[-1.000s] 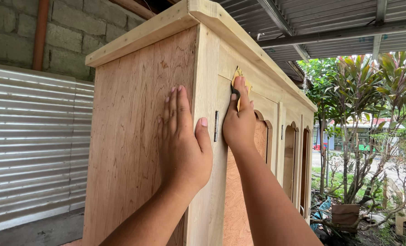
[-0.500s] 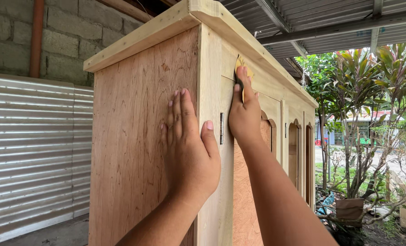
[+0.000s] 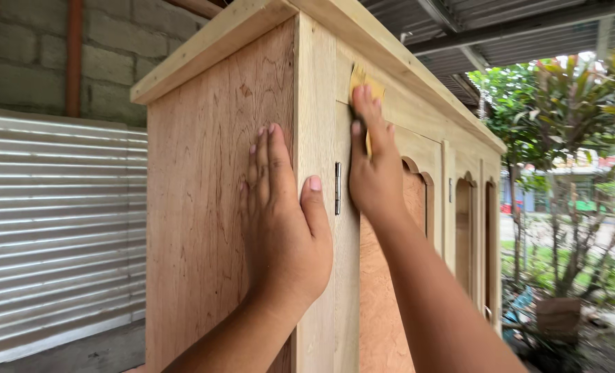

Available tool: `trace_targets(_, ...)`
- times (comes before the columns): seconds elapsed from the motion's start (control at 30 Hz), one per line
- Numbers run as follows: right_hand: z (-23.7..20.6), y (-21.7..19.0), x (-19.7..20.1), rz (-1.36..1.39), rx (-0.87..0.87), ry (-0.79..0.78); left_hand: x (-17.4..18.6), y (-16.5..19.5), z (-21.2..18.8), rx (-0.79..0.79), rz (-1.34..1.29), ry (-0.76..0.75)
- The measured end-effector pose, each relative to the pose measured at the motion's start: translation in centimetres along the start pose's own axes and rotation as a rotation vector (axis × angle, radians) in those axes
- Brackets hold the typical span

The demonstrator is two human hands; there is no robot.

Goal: The person sands a wooden cabinet with sandpaper, rubbing the door panels, frame edges, top rail, and side surfaces by hand. They work around the cabinet, sanding the arched door panels, the top edge, the side panel, and the trim around the door opening, then sand the lower drawer area.

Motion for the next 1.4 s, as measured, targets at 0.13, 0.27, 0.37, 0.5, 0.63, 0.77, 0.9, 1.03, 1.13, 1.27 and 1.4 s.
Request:
trace_targets(0.13, -2.6, -0.3, -0.2, 0.083, 0.104, -0.076, 0.2, -0.6, 0.2, -0.045, 0.032, 0.021)
trace_targets(0.27, -1.7, 1.3, -0.6, 0.109, 0.274, -0.091, 0.7, -1.1, 1.6, -0.090, 0.128, 0.008)
trace_targets(0.37, 0.1, 4.8, -0.5, 0.114, 0.276, -0.079, 1.0, -1.3, 4.2, -0.027, 0.234, -0.017)
trace_targets(0.5, 1.7, 10.8, 1.7, 0.162, 0.036, 0.041, 1.3, -1.0, 8.3, 0.066, 0.376, -0.011)
trace_targets(0.63, 2.7, 11.7, 2.5, 0.189, -0.064, 0.087, 1.4, -0.7, 10.2, 0.186, 0.567, -0.010)
trace_targets(0.77, 3.4, 6.0, -0.3, 0.289, 0.071, -0.035, 1.7, 0.1, 10.2, 0.123, 0.687, -0.006)
trace_targets(0.9, 3.4, -0.2, -2.7, 0.304, 0.312, -0.102, 1.9, 0.0, 10.0, 0.228, 0.734, -0.050)
trace_targets(1.03, 3.6, -2.2, -2.6, 0.244, 0.436, -0.155, 1.9, 0.1, 10.1, 0.250, 0.755, -0.065)
trace_targets(1.13, 4.0, -1.0, -1.6, 0.128, 0.326, -0.176, 1.8, 0.3, 10.1, 0.235, 0.764, -0.060)
trace_targets(1.27, 3.9, 2.7, 0.1, 0.093, 0.167, -0.218, 1.7, 0.3, 9.9, 0.228, 0.726, -0.055)
trace_targets(1.4, 4.2, 8.0, 2.4, 0.038, 0.026, -0.142, 1.5, 0.2, 9.8, 0.215, 0.733, -0.059)
Point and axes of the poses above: each hand's wrist, its own z-axis towards the middle knuckle, its own x-axis out of the back of the hand, y = z × x, the point moved 4 cm from there along z, towards the middle knuckle, and after that the axes turned 7 degrees about -x, right-handed, at the moved point
